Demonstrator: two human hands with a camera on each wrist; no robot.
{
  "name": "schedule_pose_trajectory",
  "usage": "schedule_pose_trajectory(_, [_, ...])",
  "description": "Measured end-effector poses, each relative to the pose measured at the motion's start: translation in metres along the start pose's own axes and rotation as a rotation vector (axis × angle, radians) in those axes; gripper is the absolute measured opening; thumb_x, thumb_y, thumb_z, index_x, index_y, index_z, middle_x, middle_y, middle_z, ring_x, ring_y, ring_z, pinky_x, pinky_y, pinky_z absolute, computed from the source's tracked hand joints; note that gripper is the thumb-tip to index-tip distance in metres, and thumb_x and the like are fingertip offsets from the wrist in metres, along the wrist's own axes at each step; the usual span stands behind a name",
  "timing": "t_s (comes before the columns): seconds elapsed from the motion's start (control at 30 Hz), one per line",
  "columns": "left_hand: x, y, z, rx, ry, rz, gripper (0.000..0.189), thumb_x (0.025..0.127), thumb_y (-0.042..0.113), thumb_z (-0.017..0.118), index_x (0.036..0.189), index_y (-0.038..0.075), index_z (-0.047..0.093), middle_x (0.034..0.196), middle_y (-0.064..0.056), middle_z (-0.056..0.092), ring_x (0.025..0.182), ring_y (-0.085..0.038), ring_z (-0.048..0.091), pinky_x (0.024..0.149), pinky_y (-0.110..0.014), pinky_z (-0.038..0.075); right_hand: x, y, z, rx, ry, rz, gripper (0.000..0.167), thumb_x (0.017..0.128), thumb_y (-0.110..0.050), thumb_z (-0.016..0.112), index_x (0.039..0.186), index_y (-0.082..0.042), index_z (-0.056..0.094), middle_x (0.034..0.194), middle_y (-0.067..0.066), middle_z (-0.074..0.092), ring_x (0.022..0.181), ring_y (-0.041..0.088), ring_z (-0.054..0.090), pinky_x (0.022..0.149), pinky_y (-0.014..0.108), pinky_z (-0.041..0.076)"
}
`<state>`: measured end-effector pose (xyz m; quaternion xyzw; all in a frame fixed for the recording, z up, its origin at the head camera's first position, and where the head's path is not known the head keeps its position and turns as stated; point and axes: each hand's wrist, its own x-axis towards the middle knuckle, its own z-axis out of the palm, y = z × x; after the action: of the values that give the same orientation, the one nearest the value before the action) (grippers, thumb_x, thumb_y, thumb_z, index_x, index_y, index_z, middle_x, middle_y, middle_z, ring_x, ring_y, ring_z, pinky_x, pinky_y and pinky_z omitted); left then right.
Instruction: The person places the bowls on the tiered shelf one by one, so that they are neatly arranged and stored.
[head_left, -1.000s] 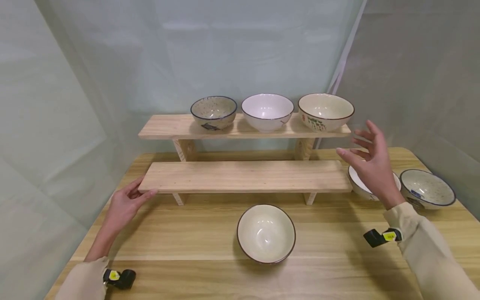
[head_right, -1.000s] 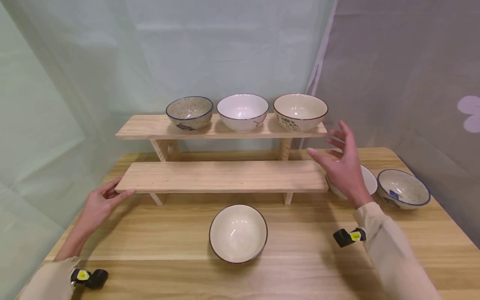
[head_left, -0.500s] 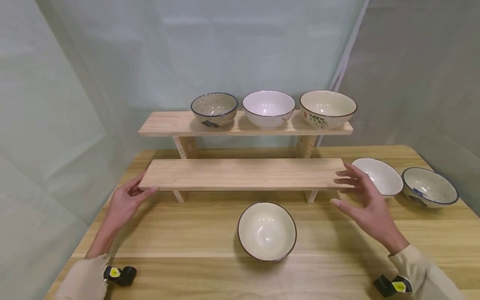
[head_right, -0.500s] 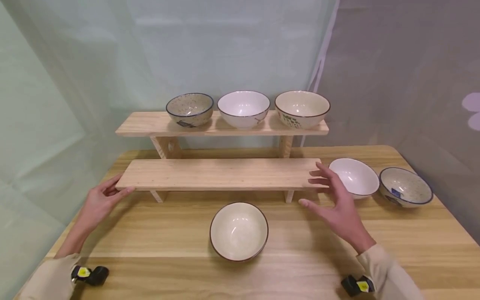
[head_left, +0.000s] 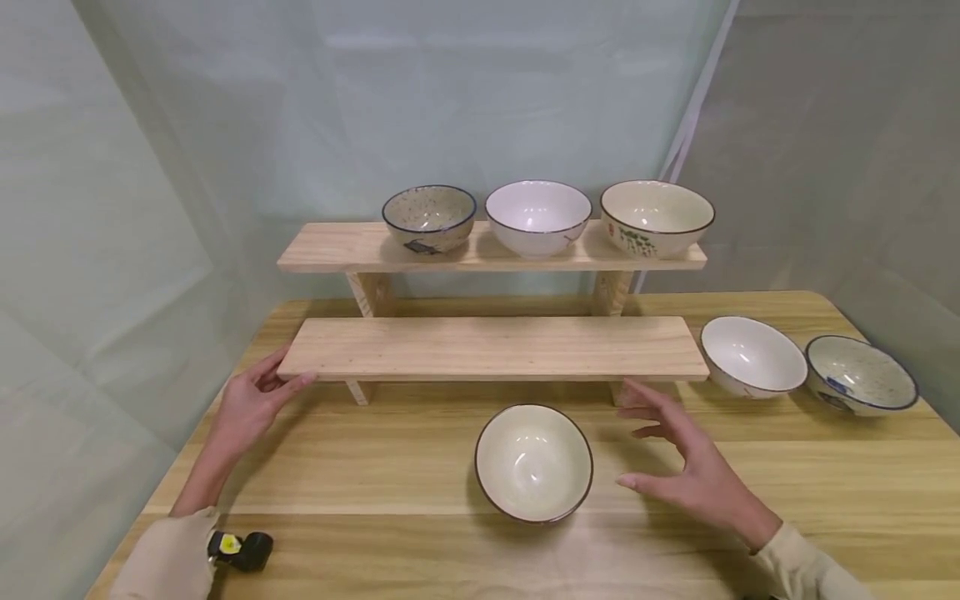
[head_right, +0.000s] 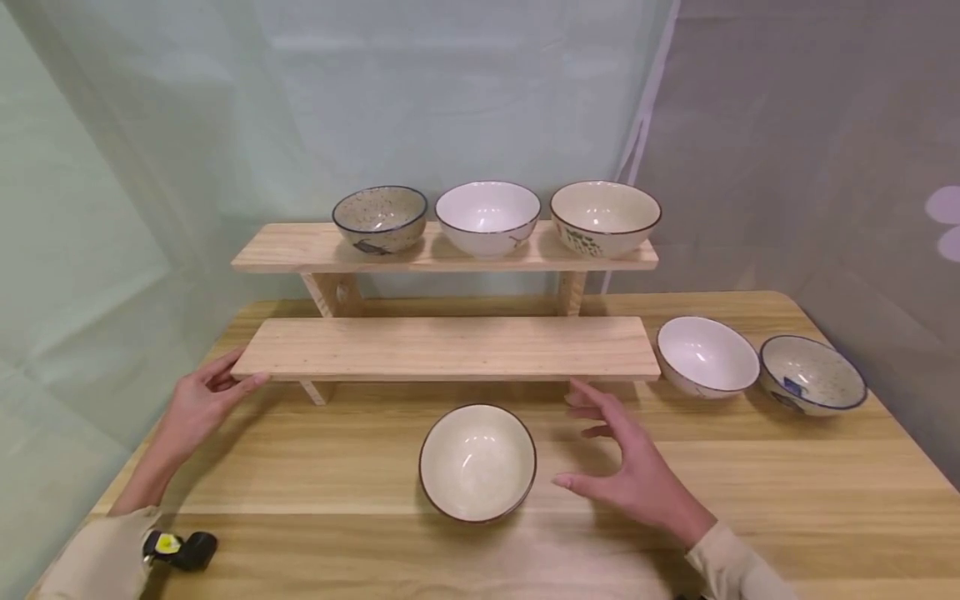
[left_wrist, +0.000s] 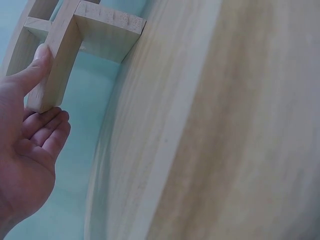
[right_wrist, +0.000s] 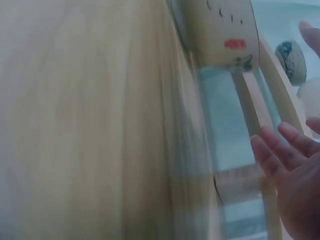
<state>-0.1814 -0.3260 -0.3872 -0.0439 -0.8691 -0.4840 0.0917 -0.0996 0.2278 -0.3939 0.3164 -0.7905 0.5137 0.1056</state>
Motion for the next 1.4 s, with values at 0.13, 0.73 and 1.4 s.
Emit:
schedule_pose_trajectory(0.13, [0.000,-0.001,0.000,-0.011,-0.004,0.005,0.072,0.102,0.021,0.070,0.155,-0.012,0.034,0.142,-0.039,0.049,0.097,0.017,0.054,0.075,-0.009,0.049,-0.001,-0.001,0.007,-0.011,-0.030,0.018,0.108,0.072,0.000,0.094,0.161,-0.004,0.033,0.144,0.010,0.052,0.127,0.025,0.054,0.096,0.032,0.052])
schedule_pose_trajectory(0.73, [0.001,0.000,0.000,-0.035,0.003,0.012,0.072,0.102,0.018,0.070,0.155,-0.013,0.033,0.143,-0.040,0.047,0.096,0.017,0.055,0.075,-0.010,0.050,0.001,-0.004,0.032,-0.142,-0.165,0.108,0.127,0.069,-0.045,0.097,0.166,-0.017,0.022,0.160,0.014,0.038,0.144,0.036,0.038,0.107,0.069,0.032])
schedule_pose_trajectory(1.4, [0.000,0.000,0.000,-0.005,0.003,-0.001,0.072,0.102,0.021,0.071,0.155,-0.011,0.034,0.143,-0.037,0.049,0.094,0.016,0.056,0.073,-0.010,0.049,0.006,0.001,0.060,-0.066,-0.201,0.174,0.146,0.059,-0.043,0.103,0.169,-0.020,0.010,0.164,0.023,0.028,0.147,0.049,0.024,0.107,0.075,0.025])
